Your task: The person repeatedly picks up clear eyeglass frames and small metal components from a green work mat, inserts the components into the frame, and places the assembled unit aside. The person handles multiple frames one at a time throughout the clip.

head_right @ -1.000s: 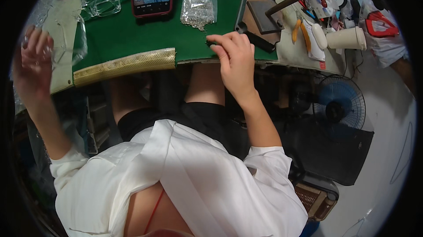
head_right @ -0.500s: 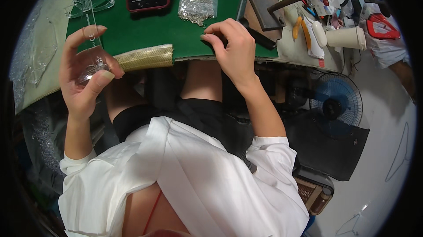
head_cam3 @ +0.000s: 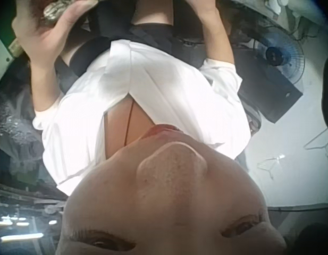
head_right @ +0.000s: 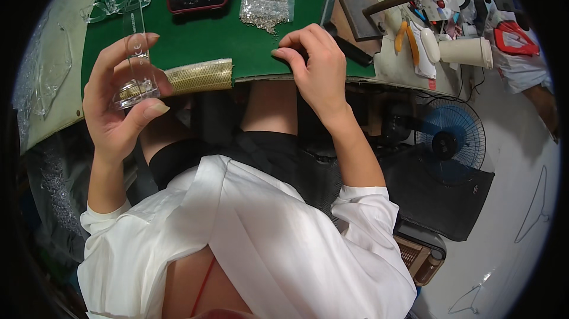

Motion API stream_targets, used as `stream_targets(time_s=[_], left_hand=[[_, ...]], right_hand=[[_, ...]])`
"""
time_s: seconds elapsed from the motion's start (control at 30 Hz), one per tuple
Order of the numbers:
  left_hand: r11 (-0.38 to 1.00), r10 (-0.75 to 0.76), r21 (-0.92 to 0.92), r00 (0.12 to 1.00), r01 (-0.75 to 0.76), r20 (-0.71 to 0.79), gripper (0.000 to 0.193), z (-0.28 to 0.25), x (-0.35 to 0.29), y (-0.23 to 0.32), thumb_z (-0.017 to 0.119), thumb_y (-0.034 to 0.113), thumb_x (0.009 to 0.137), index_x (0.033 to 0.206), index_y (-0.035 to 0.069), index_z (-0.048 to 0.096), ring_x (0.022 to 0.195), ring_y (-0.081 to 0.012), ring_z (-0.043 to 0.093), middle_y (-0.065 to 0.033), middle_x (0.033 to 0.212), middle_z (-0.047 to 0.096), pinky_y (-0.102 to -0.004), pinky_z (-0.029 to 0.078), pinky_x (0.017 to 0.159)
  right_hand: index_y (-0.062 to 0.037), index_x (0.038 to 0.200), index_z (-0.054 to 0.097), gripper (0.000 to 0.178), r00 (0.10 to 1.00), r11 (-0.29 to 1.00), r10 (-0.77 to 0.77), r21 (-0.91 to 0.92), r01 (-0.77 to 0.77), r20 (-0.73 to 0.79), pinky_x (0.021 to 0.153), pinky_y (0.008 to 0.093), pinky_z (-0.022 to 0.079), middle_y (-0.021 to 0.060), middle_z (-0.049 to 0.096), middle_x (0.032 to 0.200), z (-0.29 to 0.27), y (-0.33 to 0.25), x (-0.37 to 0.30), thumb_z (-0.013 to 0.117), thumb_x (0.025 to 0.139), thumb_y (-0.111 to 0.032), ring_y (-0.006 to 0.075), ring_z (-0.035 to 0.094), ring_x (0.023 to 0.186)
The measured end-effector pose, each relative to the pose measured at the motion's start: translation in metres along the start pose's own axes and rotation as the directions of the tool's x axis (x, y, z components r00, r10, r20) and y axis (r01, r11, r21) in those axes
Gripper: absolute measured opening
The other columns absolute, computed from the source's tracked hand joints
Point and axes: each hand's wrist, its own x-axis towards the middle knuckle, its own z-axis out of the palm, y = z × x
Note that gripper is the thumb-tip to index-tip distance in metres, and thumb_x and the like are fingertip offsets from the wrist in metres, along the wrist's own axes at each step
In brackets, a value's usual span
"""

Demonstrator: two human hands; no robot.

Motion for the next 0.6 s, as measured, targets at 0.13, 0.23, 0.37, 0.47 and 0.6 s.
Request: stream_targets(time_s=[0.13, 0.23, 0.37, 0.47, 0.6], left_hand=[[1.000, 0.005, -0.021, 1.000, -0.005, 0.001, 0.070, 0.0001, 0.0005, -0.0015, 0.077, 0.016, 0.074, 0.129, -0.007, 0.041, 0.073, -0.0158, 0.063, -0.0215, 0.122, 0.055, -0.0278, 0.050, 0.071], [1.000, 0.013, -0.028, 1.000, -0.013, 0.004, 0.072, -0.0006, 0.0002, -0.0020, 0.077, 0.015, 0.074, 0.131, -0.007, 0.038, 0.074, -0.0160, 0.062, -0.0208, 0.125, 0.053, -0.0284, 0.051, 0.071], [0.999, 0.021, -0.030, 1.000, -0.021, 0.012, 0.074, -0.0008, -0.0002, -0.0026, 0.078, 0.013, 0.073, 0.131, -0.008, 0.036, 0.075, -0.0169, 0.062, -0.0198, 0.127, 0.050, -0.0284, 0.051, 0.070], [0.999, -0.005, -0.052, 1.000, 0.004, -0.004, 0.074, 0.0010, -0.0003, -0.0012, 0.077, 0.013, 0.073, 0.131, -0.008, 0.036, 0.075, -0.0173, 0.062, -0.0195, 0.128, 0.049, -0.0281, 0.051, 0.069], [0.999, 0.013, -0.043, 1.000, -0.012, 0.008, 0.073, 0.0008, -0.0002, -0.0015, 0.077, 0.013, 0.073, 0.131, -0.008, 0.036, 0.076, -0.0178, 0.062, -0.0193, 0.129, 0.049, -0.0284, 0.051, 0.068]], right_hand=[[-0.0020, 0.079, 0.063, 0.006, 0.998, 0.995, -0.053, -0.079, 0.052, -0.013, 0.058, 0.0315, 0.045, 0.0076, 0.058, 0.073, 0.0026, 0.0017, 0.0054, 0.066, 0.078, -0.006, 0.0225, 0.057, 0.066], [-0.0019, 0.080, 0.063, 0.005, 0.999, 0.999, -0.034, -0.014, 0.034, -0.008, 0.059, 0.0315, 0.045, 0.0085, 0.058, 0.073, -0.0028, 0.0052, 0.0035, 0.064, 0.080, -0.006, 0.0237, 0.057, 0.066], [-0.0010, 0.080, 0.062, 0.005, 0.999, 0.999, -0.030, 0.045, 0.028, 0.041, 0.058, 0.0302, 0.044, 0.0081, 0.059, 0.074, -0.0071, 0.0039, 0.0003, 0.066, 0.078, -0.004, 0.0223, 0.057, 0.065], [-0.0011, 0.080, 0.062, 0.007, 0.999, 0.999, -0.011, 0.049, 0.009, 0.040, 0.057, 0.0304, 0.045, 0.0078, 0.058, 0.074, -0.0056, 0.0006, 0.0005, 0.068, 0.076, -0.003, 0.0216, 0.057, 0.065], [-0.0018, 0.081, 0.061, 0.008, 1.000, 0.998, 0.008, -0.064, -0.008, 0.006, 0.058, 0.0312, 0.045, 0.0076, 0.057, 0.074, 0.0012, -0.0041, 0.0038, 0.067, 0.077, -0.004, 0.0223, 0.057, 0.065]])
